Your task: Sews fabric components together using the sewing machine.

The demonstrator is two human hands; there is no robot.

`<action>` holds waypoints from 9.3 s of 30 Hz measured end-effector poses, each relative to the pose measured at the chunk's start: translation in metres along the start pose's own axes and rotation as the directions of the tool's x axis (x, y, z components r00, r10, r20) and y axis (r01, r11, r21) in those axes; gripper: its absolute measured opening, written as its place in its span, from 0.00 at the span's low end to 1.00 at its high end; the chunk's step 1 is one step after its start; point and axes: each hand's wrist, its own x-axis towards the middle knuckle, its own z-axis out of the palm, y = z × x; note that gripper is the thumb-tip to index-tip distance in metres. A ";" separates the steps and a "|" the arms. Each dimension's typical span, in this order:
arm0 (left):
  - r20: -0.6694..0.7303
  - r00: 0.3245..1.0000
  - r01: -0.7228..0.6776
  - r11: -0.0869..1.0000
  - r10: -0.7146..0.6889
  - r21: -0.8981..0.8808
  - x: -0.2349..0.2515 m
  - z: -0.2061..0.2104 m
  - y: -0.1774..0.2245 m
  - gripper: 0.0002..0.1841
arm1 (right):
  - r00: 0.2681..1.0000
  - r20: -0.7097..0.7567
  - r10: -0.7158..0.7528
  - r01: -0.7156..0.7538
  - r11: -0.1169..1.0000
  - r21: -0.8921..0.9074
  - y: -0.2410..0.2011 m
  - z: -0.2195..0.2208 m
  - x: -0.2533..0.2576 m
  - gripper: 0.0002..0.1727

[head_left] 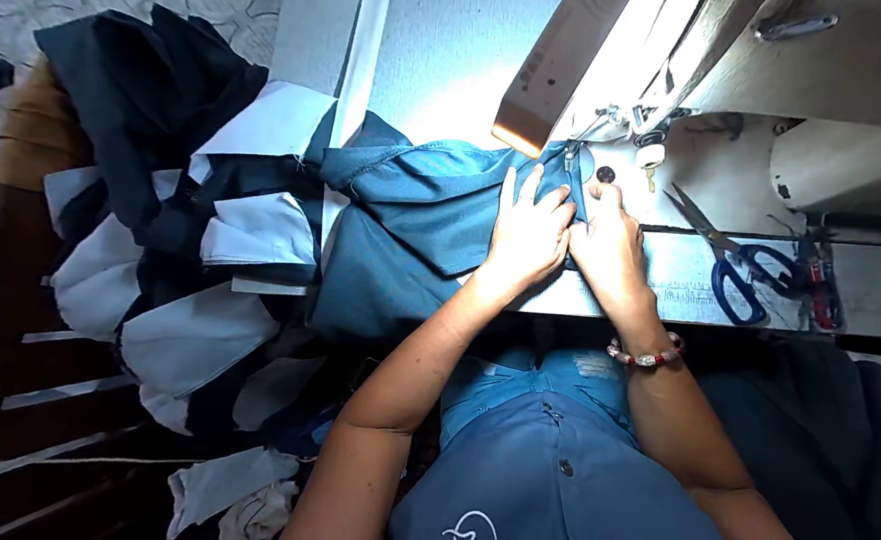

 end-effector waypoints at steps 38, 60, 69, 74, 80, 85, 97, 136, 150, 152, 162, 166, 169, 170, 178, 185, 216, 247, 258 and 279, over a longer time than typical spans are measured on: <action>0.193 0.971 -0.138 0.990 0.140 -0.023 -0.005 -0.013 -0.026 0.26 | 0.990 0.091 -0.110 0.121 0.985 -0.126 -0.013 -0.007 -0.026 0.22; 0.224 0.959 -0.169 0.985 0.173 -0.035 0.016 -0.015 -0.045 0.26 | 0.987 0.101 -0.124 0.132 0.988 -0.081 -0.015 -0.013 -0.009 0.17; 0.152 0.953 -0.246 0.963 0.261 -0.110 0.031 -0.015 -0.059 0.24 | 0.981 0.052 -0.187 0.186 0.982 0.008 -0.006 -0.010 0.000 0.19; 0.309 0.949 -0.076 0.996 0.061 0.037 0.023 -0.030 -0.031 0.26 | 0.978 0.003 -0.206 0.206 0.978 0.011 0.020 -0.013 -0.002 0.22; -0.063 0.998 0.002 0.999 0.001 0.049 -0.024 -0.022 -0.027 0.12 | 0.979 -0.062 -0.193 0.187 0.978 -0.092 0.045 -0.013 -0.024 0.19; -0.214 0.947 0.162 0.929 -0.242 -0.332 -0.024 -0.011 -0.026 0.11 | 0.962 -0.166 -0.216 0.240 0.961 0.139 0.031 0.012 -0.006 0.25; -0.381 0.920 0.048 0.991 -0.092 -0.123 -0.014 0.001 -0.004 0.24 | 0.917 -0.301 -0.262 0.367 0.850 0.379 0.011 0.015 -0.005 0.29; -0.198 0.958 -0.217 0.976 0.205 -0.038 -0.035 0.009 -0.015 0.12 | 0.922 0.171 -0.347 0.350 0.937 0.013 0.049 -0.031 0.028 0.11; -0.185 0.967 -0.192 0.977 0.173 -0.092 -0.033 0.008 -0.020 0.11 | 0.953 0.300 0.034 -0.280 0.471 0.837 0.042 -0.022 -0.021 0.13; -0.185 0.968 -0.193 0.976 0.172 -0.105 -0.032 0.008 -0.021 0.10 | 0.976 0.201 0.083 -0.212 0.573 0.792 0.055 -0.025 -0.033 0.11; -0.246 0.966 -0.095 0.993 0.076 -0.068 -0.022 -0.002 -0.002 0.13 | 0.723 -0.277 -0.632 0.631 0.768 -0.106 0.063 0.009 -0.001 0.12; -0.262 0.965 0.004 1.000 0.001 0.019 0.001 0.007 -0.002 0.19 | 0.718 -0.358 -0.597 0.618 0.783 -0.065 0.046 0.007 -0.005 0.11; -0.304 0.942 -0.090 0.980 0.141 0.176 0.015 0.003 -0.022 0.08 | 0.718 -0.366 -0.593 0.594 0.795 -0.121 0.044 0.015 -0.008 0.09; -0.258 0.948 -0.136 0.970 0.186 0.199 0.015 -0.001 -0.025 0.09 | 0.729 -0.345 -0.592 0.579 0.801 -0.151 0.047 0.018 -0.010 0.09; 0.238 0.970 -0.051 0.999 0.052 -0.011 0.003 -0.028 -0.015 0.28 | 0.807 -0.247 -0.536 0.497 0.843 -0.204 0.064 0.016 -0.022 0.13; 0.067 0.997 -0.038 0.999 0.035 0.037 -0.003 -0.005 -0.008 0.27 | 0.780 -0.270 -0.564 0.521 0.825 -0.220 0.071 0.015 -0.019 0.12; 0.119 0.991 -0.074 0.993 0.063 0.090 0.022 -0.013 -0.028 0.26 | 0.788 -0.251 -0.562 0.544 0.827 -0.144 0.054 0.026 0.008 0.10; 0.040 0.991 -0.124 0.990 0.127 -0.059 -0.006 0.003 -0.019 0.15 | 0.899 -0.036 -0.436 0.421 0.885 -0.197 0.052 -0.006 0.029 0.24; 0.068 0.990 -0.113 0.989 0.120 -0.098 0.009 0.001 -0.030 0.15 | 0.872 -0.407 -0.272 0.151 0.940 -0.306 0.154 -0.102 0.004 0.23; 0.134 0.983 -0.103 0.985 0.122 -0.139 0.022 -0.008 -0.042 0.16 | 0.812 -0.518 -0.268 0.024 0.902 -0.430 0.223 -0.151 0.002 0.22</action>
